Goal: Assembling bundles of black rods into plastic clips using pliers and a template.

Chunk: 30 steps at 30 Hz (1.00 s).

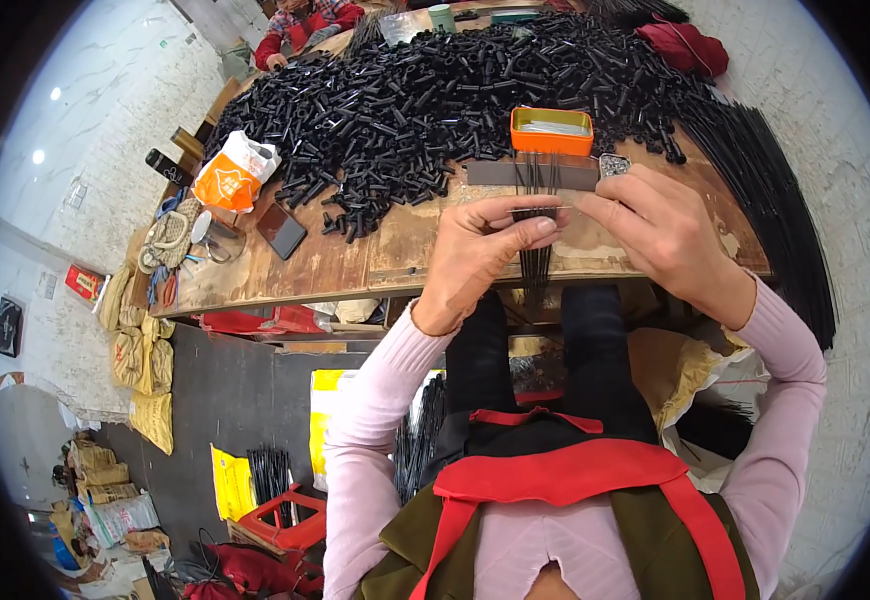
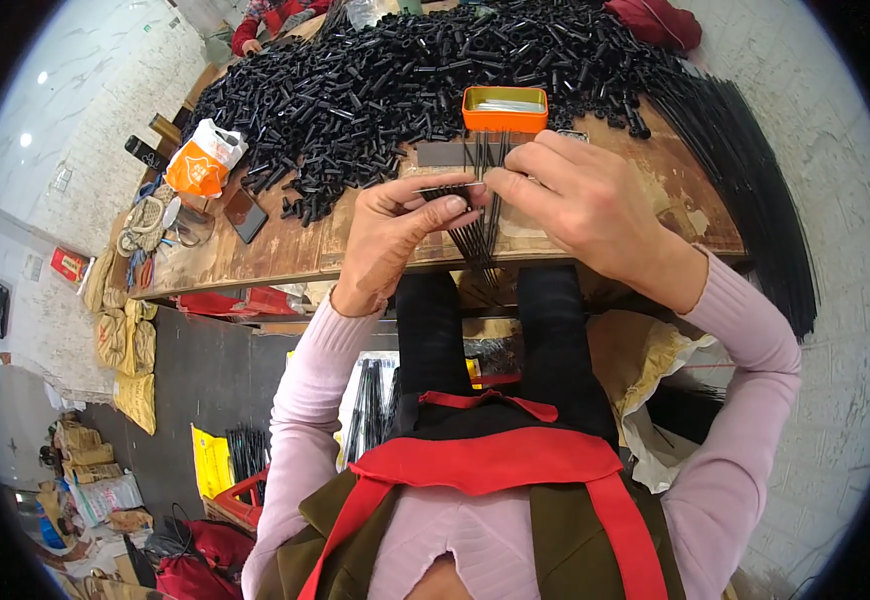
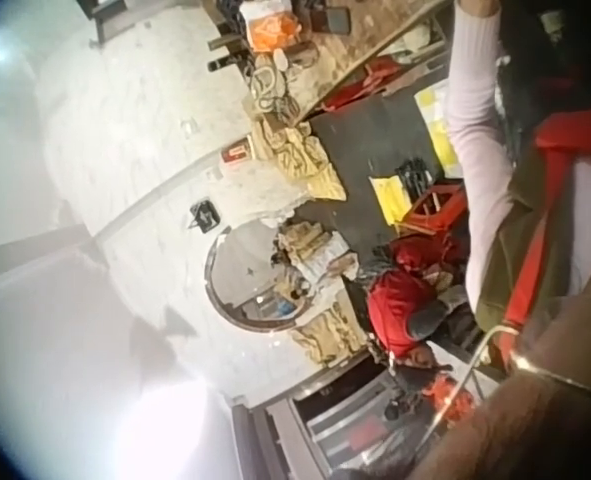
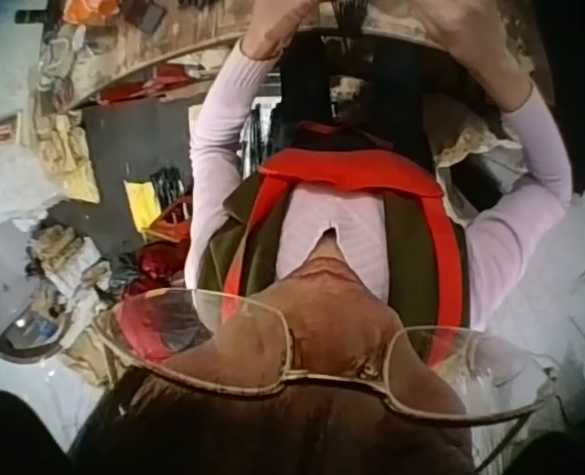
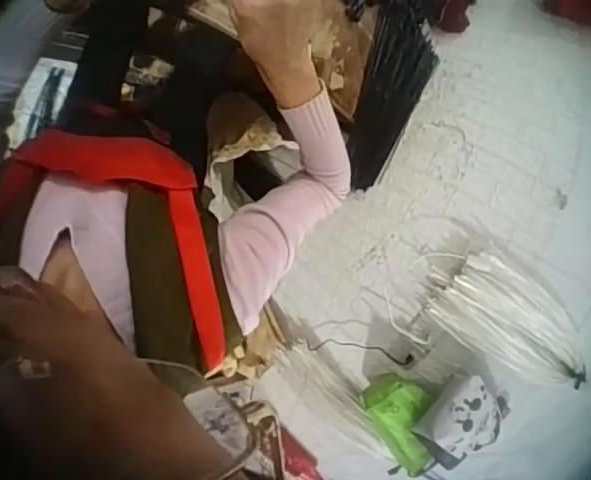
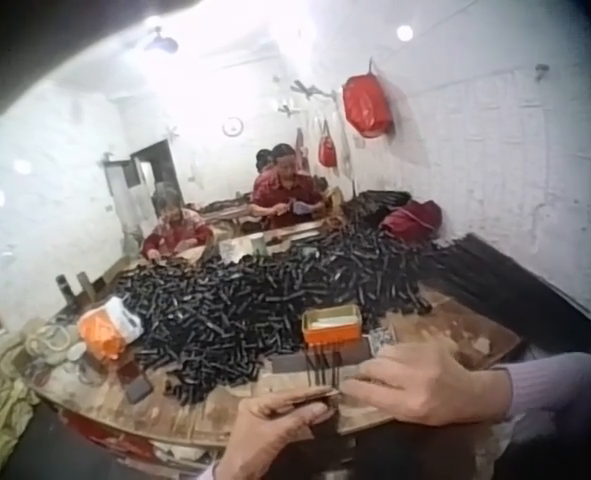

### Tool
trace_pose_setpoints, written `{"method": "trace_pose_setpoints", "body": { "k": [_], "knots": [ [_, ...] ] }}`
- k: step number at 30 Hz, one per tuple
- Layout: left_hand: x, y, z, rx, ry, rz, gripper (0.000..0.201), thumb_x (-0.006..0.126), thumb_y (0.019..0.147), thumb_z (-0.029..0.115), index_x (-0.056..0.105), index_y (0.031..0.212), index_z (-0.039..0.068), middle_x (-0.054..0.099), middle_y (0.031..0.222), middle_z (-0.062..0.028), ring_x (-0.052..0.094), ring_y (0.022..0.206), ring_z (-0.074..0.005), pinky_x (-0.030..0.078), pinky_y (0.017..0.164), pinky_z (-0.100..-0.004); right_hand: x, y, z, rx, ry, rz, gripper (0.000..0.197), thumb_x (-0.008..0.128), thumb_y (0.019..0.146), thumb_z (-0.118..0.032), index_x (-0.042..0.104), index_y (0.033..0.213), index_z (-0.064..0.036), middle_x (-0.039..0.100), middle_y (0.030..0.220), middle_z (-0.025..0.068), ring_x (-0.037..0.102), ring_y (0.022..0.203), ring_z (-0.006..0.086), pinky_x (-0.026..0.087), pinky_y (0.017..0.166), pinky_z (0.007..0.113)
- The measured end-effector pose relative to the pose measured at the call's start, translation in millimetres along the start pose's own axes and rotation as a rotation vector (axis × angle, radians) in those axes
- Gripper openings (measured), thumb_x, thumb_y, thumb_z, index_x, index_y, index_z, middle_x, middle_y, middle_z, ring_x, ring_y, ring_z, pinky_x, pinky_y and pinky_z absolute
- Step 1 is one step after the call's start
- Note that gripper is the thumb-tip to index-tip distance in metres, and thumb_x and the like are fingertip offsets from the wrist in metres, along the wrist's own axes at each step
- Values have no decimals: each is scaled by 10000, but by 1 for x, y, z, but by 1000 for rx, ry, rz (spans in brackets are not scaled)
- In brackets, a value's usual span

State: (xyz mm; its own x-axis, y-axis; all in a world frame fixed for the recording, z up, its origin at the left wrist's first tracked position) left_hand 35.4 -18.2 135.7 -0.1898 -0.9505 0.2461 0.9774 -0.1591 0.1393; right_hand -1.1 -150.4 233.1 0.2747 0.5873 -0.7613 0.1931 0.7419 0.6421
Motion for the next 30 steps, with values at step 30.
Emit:
{"method": "trace_pose_setpoints", "body": {
  "k": [30],
  "knots": [
    [-7,-1,1,28,11,1,255,628,916,-5,647,1164,-63,698,1054,-183,690,984,-237,573,896,-314,1,5,7,23,103,-1,303,695,738,22,681,1039,3,631,885,90,595,749,238,484,631,344]
  ]
}}
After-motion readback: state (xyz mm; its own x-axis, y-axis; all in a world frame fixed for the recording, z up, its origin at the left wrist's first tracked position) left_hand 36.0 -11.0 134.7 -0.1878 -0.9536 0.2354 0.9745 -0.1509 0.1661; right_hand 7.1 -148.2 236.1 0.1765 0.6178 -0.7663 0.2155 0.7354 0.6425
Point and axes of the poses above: each hand's wrist, its own y-axis towards the middle knuckle, its own x-axis out of the palm, z = x × y, the point moved 10 cm from there along y, towards the middle knuckle
